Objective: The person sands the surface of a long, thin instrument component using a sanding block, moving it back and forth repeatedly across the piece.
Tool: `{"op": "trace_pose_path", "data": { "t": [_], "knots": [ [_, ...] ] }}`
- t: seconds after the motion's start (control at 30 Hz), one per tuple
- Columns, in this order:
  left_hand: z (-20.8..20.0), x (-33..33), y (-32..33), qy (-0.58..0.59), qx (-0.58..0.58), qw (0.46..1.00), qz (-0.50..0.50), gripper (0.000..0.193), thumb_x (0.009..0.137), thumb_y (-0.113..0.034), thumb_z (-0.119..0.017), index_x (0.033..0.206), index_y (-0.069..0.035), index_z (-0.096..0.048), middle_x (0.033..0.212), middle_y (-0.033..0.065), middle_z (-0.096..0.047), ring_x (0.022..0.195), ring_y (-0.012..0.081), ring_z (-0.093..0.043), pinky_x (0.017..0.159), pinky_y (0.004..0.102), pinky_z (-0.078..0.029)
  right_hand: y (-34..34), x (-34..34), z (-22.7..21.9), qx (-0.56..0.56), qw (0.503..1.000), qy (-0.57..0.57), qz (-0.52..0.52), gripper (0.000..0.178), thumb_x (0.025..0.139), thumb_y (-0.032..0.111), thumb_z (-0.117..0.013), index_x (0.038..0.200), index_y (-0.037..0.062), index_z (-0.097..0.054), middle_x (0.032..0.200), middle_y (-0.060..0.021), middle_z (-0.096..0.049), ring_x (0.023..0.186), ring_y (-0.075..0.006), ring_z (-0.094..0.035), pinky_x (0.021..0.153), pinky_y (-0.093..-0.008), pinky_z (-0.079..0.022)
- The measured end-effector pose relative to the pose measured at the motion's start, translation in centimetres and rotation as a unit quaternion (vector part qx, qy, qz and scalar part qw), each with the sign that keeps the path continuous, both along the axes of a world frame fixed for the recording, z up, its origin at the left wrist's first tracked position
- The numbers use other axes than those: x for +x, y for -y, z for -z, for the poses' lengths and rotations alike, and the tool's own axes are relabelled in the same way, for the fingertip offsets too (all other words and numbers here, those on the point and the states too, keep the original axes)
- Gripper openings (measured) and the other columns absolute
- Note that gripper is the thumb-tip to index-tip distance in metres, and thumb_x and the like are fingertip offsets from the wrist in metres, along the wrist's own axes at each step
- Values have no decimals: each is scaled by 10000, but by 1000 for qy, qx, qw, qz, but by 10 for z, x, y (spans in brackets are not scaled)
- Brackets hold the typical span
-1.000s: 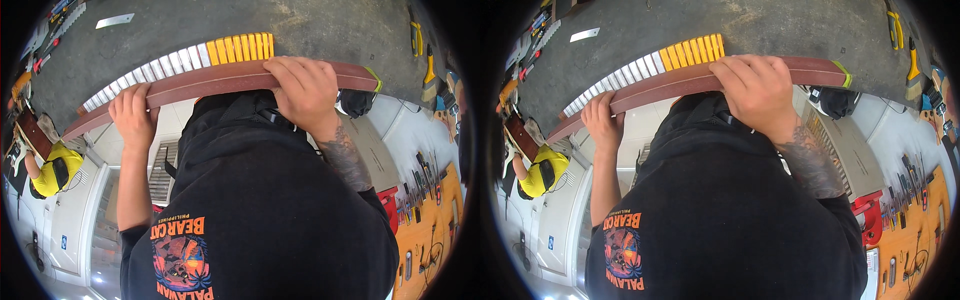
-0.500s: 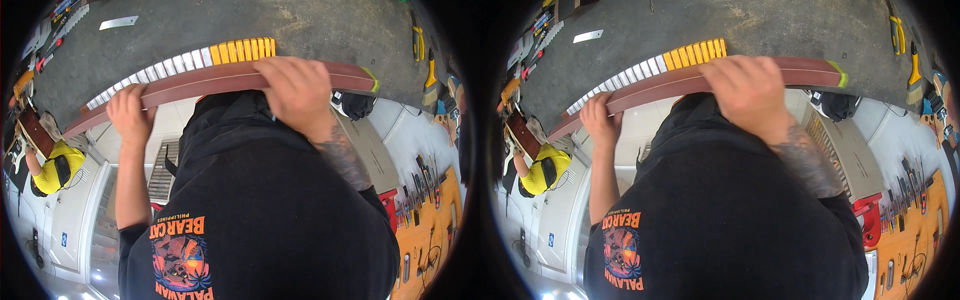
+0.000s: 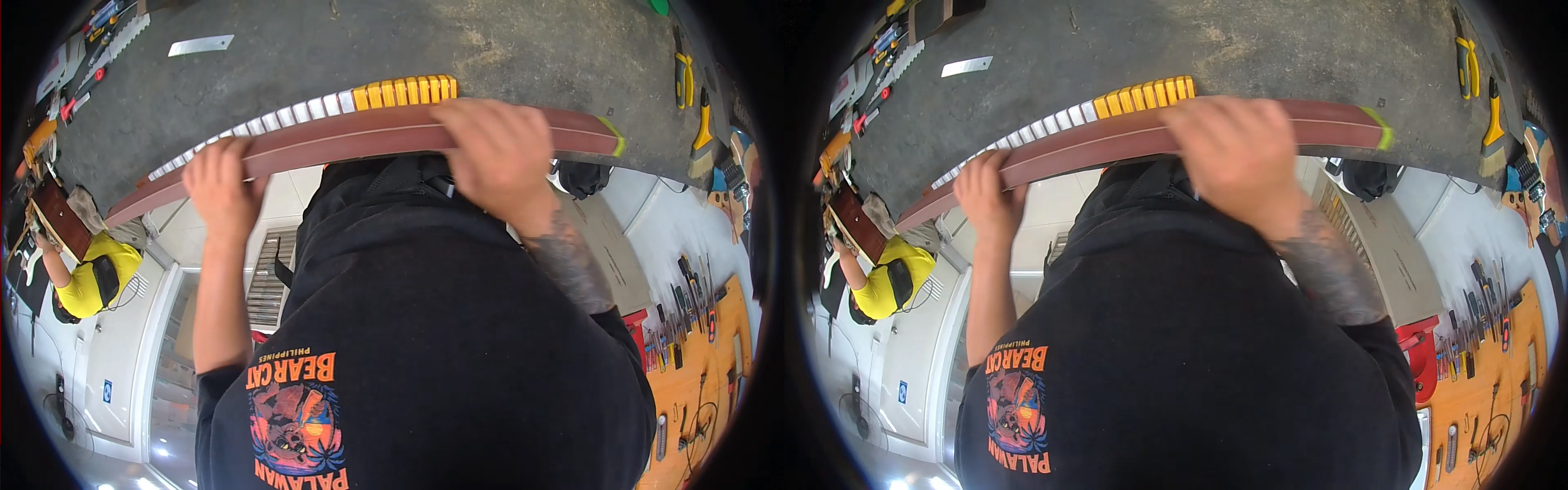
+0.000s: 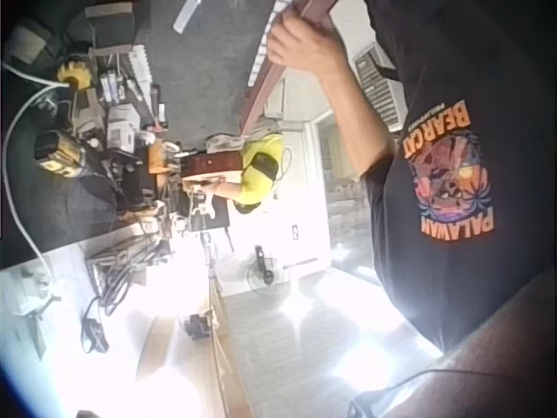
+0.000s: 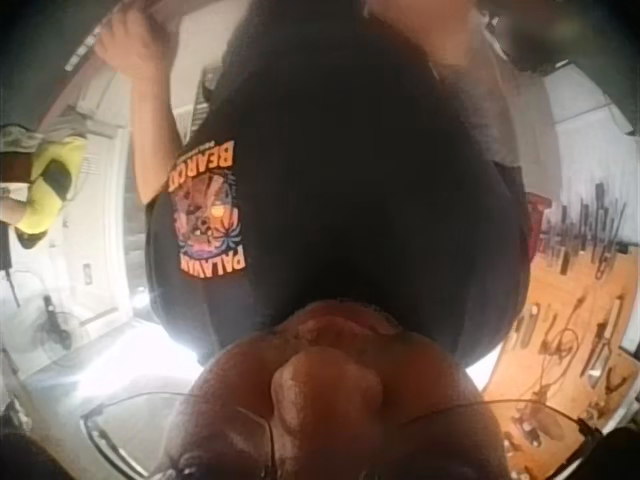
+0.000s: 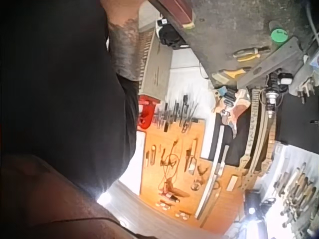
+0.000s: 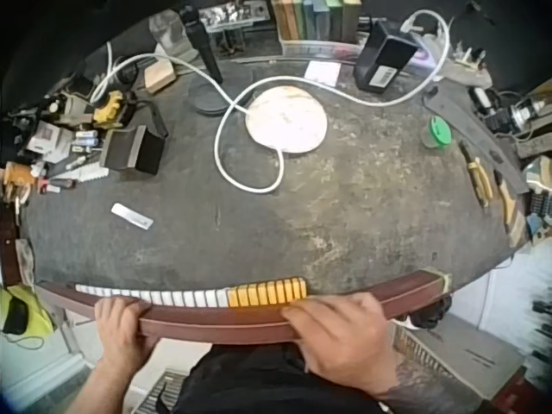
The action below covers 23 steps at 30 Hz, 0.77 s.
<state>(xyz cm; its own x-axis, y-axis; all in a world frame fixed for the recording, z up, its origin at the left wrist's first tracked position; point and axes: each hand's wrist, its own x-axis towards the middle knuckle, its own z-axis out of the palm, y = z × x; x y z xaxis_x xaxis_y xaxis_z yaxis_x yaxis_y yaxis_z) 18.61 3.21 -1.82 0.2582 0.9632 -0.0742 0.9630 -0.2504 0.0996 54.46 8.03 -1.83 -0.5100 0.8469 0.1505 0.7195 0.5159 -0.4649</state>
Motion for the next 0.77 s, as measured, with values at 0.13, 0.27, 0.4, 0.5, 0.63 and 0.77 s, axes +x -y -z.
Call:
{"op": "trace_pose_path", "data": {
  "t": [0.13, 0.27, 0.4, 0.5, 0.63, 0.77],
  "knots": [
    [-3, 5, -3, -3, -16, 1000, 7, 570, 641, -146, -848, 1176, -126, -651, 1100, 55, -672, 1076, 290, -620, 949, 437, -428, -8, 8, 0, -9, 1000, 11, -15, 473, 696, 60, -719, 1163, 137, -716, 1122, -3, -757, 1011, -202, -706, 834, -355, -469],
    [-6, 93, -19, 36, -15, 999, 24, 580, 652, -216, -857, 1192, -148, -657, 1130, 35, -671, 1071, 268, -628, 949, 429, -420, -34, 94, -10, -23, 998, 58, -25, 461, 673, 12, -711, 1122, 116, -732, 1097, -21, -769, 1019, -223, -721, 844, -372, -485],
    [-7, 85, -24, 37, -35, 998, 27, 582, 652, -219, -856, 1195, -150, -658, 1151, 48, -667, 1098, 277, -621, 954, 435, -420, -29, 86, -8, -21, 999, 44, -14, 464, 666, 15, -699, 1120, 110, -725, 1099, -22, -766, 1020, -219, -719, 834, -365, -479],
    [-2, 18, -15, 0, -11, 1000, 7, 545, 662, -126, -803, 1187, -133, -658, 1156, 70, -669, 1100, 297, -617, 949, 433, -431, -20, 17, -2, 4, 1000, 17, -5, 341, 747, 117, -718, 1086, 146, -735, 1026, 17, -746, 931, -172, -703, 776, -358, -465],
    [-8, -6, -16, -6, -26, 999, 20, 567, 641, -134, -818, 1182, -125, -652, 1140, 68, -671, 1069, 297, -621, 934, 433, -437, -17, -5, 3, 3, 999, -31, 12, 334, 748, 117, -727, 1080, 152, -740, 1008, 22, -751, 930, -171, -703, 757, -359, -468],
    [-4, 45, -21, 2, -25, 999, 26, 618, 619, -162, -846, 1202, -138, -641, 1143, 66, -669, 1062, 292, -623, 939, 433, -436, -32, 52, -4, -6, 999, 39, -22, 390, 704, 134, -773, 1091, 163, -738, 1045, 16, -762, 934, -180, -707, 762, -365, -473]
  ]
}}
